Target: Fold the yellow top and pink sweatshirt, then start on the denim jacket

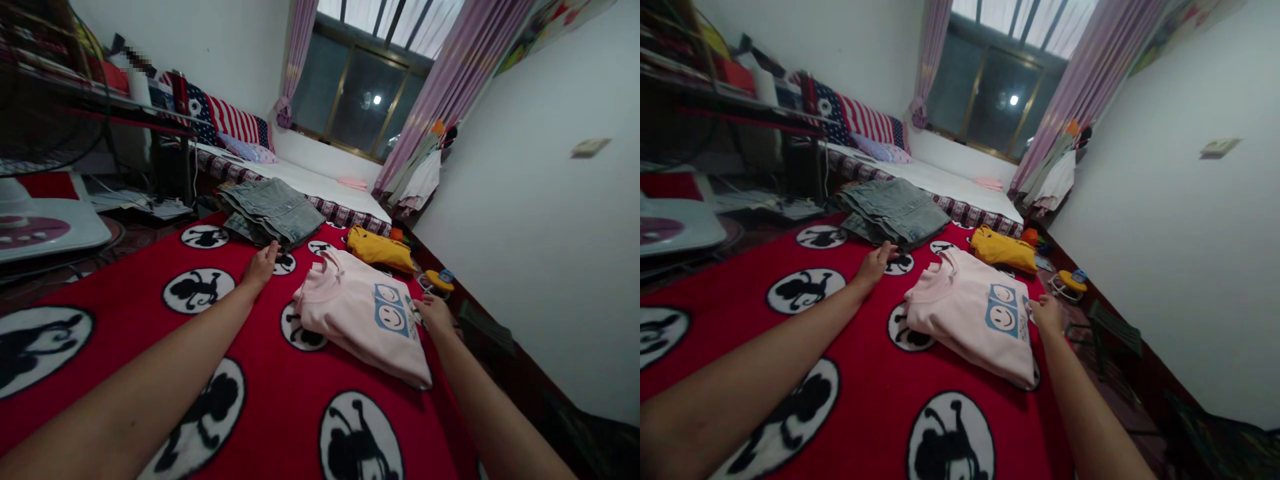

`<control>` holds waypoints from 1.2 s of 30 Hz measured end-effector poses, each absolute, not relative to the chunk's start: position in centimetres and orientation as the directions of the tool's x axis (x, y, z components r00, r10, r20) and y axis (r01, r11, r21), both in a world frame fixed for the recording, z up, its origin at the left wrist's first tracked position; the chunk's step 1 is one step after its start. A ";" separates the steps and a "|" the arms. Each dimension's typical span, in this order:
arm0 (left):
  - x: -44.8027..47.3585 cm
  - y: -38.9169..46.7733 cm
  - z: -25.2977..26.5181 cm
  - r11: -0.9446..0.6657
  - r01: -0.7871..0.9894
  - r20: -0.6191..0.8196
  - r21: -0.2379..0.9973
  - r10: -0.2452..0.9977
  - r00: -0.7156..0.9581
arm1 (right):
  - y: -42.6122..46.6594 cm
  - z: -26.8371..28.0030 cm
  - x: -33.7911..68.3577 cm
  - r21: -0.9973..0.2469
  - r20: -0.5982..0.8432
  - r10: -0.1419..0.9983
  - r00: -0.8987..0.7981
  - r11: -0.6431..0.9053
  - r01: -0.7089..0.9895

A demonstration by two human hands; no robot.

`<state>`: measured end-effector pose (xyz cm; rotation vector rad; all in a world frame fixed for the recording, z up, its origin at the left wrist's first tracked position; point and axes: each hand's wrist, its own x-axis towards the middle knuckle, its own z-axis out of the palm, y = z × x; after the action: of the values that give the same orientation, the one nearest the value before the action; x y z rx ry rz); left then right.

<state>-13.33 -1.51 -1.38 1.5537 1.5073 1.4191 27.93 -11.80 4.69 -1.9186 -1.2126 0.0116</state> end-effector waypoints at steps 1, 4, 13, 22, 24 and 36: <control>-13.3 -1.5 -1.3 -0.222 0.381 0.306 0.898 0.936 -0.176 | -11.8 4.9 27.6 -0.639 0.424 0.744 0.516 -0.158 0.753; -13.3 -1.7 -1.2 -0.229 0.420 0.319 0.878 0.934 -0.159 | -12.1 6.4 24.4 -0.581 0.489 0.817 0.306 0.043 0.813; -12.4 -3.5 -0.4 -0.318 0.235 0.343 0.918 0.936 -0.075 | -18.5 7.2 12.3 -0.199 0.225 0.845 -0.486 0.528 0.826; -9.9 -6.9 1.1 -0.572 0.300 0.509 0.764 0.819 0.265 | -15.6 2.7 15.1 -0.808 0.384 0.908 0.169 0.242 0.538; -9.1 -8.1 1.5 -0.686 0.288 0.609 0.668 0.727 0.317 | -15.5 2.3 15.3 -0.827 0.382 0.892 0.243 0.212 0.521; -6.4 -11.5 2.7 -0.955 0.250 0.723 0.159 0.285 0.629 | -17.1 2.7 15.5 -0.764 0.524 0.837 0.155 0.382 0.519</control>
<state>-6.35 -11.50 2.68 2.7966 0.4593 1.2530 15.53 -17.09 2.68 -1.2743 -1.5055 0.3510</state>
